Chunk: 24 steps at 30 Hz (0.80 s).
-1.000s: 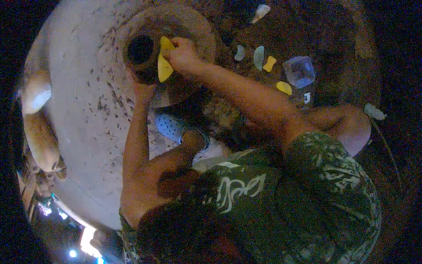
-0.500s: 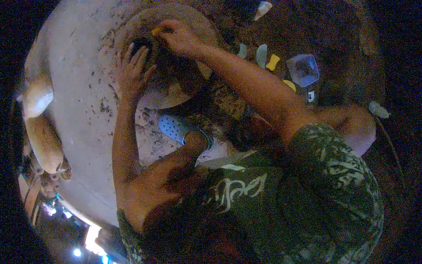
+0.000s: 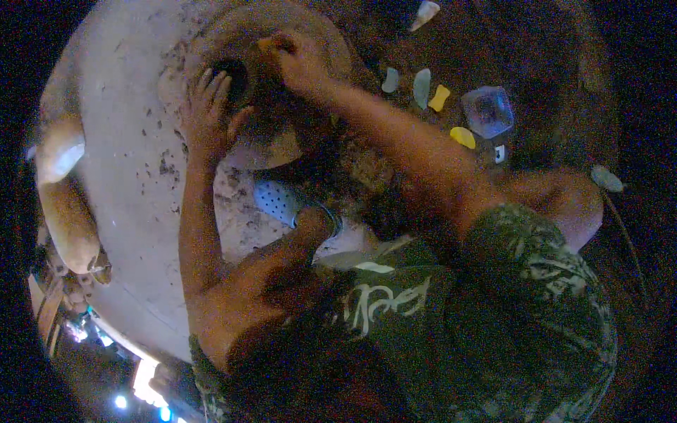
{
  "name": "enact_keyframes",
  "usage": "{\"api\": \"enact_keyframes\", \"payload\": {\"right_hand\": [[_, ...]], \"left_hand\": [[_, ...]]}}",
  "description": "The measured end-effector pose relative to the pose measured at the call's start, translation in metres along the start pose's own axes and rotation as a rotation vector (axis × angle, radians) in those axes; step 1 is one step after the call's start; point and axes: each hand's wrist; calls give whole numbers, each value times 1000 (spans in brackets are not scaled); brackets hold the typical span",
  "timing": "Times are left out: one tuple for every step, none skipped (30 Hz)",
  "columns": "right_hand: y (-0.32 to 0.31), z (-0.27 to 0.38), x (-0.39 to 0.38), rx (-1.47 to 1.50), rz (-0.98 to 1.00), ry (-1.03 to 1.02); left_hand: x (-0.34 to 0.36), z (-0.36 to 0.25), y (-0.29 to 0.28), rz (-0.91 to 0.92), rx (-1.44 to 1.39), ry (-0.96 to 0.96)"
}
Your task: The person shapes a clay vessel on a manual kick wheel, using a yellow rib tool and their hands to smooth the interior and exterior walls. They lift the vessel off the wheel head, clear the surface, and then begin refining the clay cylinder again.
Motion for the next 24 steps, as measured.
{"api": "enact_keyframes", "payload": {"right_hand": [[2, -12, 14, 40, 107, 24], [2, -18, 17, 22, 157, -35], [1, -23, 20, 6, 204, -98], [3, -27, 15, -51, 203, -237], [5, -31, 11, -107, 201, -378], [8, -33, 0, -86, 129, -300], [13, -24, -17, -64, 62, -222], [16, -18, -31, -46, -12, -144], [17, -17, -40, -27, -8, -139], [17, -18, -47, -12, -8, -133], [17, -19, -50, 2, -9, -128], [11, -23, -48, -29, 32, -211], [5, -25, -46, -46, 79, -293], [-1, -22, -40, -73, 123, -375], [-4, -22, -30, -55, 82, -319], [-3, -6, -13, -24, 53, -263], [-3, 1, -5, -1, 15, -200], [-2, -5, -1, 58, 99, -112], [-2, -11, 11, 115, 177, -32], [-3, -15, 12, 91, 194, -53], [-3, -19, 13, 68, 211, -79], [0, -23, 4, -33, 173, -199], [1, -24, -5, -139, 132, -323], [3, -23, -19, -127, 103, -270]], "left_hand": [[-2, 6, 0, 27, 13, 20], [-1, 10, 7, 48, 13, 45], [-3, 12, 13, 70, 15, 70], [-6, 9, 16, 60, 16, 36], [-10, 3, 19, 50, 19, 1], [-13, -2, 22, 40, 22, -33], [-17, -6, 26, 16, 36, -67], [-19, -11, 29, -6, 47, -94], [-20, -16, 32, -29, 59, -121], [-19, -22, 33, -36, 59, -148], [-19, -29, 33, -43, 57, -173], [-19, -33, 33, -49, 55, -198], [-18, -32, 25, -37, 29, -163], [-12, -30, 17, -28, -6, -125], [-7, -28, 12, -18, -43, -86], [-7, -19, 8, -22, -44, -45], [-5, -9, 7, -23, -56, 5], [-7, -4, 9, -23, -68, 54], [-6, -4, 12, 4, -41, 45], [-8, -4, 17, 30, -14, 35], [-9, -5, 21, 56, 14, 25], [-13, -7, 22, 61, 39, -7], [-14, -13, 22, 62, 59, -37], [-14, -18, 24, 63, 79, -66]]}}
Point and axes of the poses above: each hand's wrist, its own x-axis towards the middle knuckle, its own y-axis out of the palm, z = x × y, and after that the axes turned 11 degrees about -y, right-handed
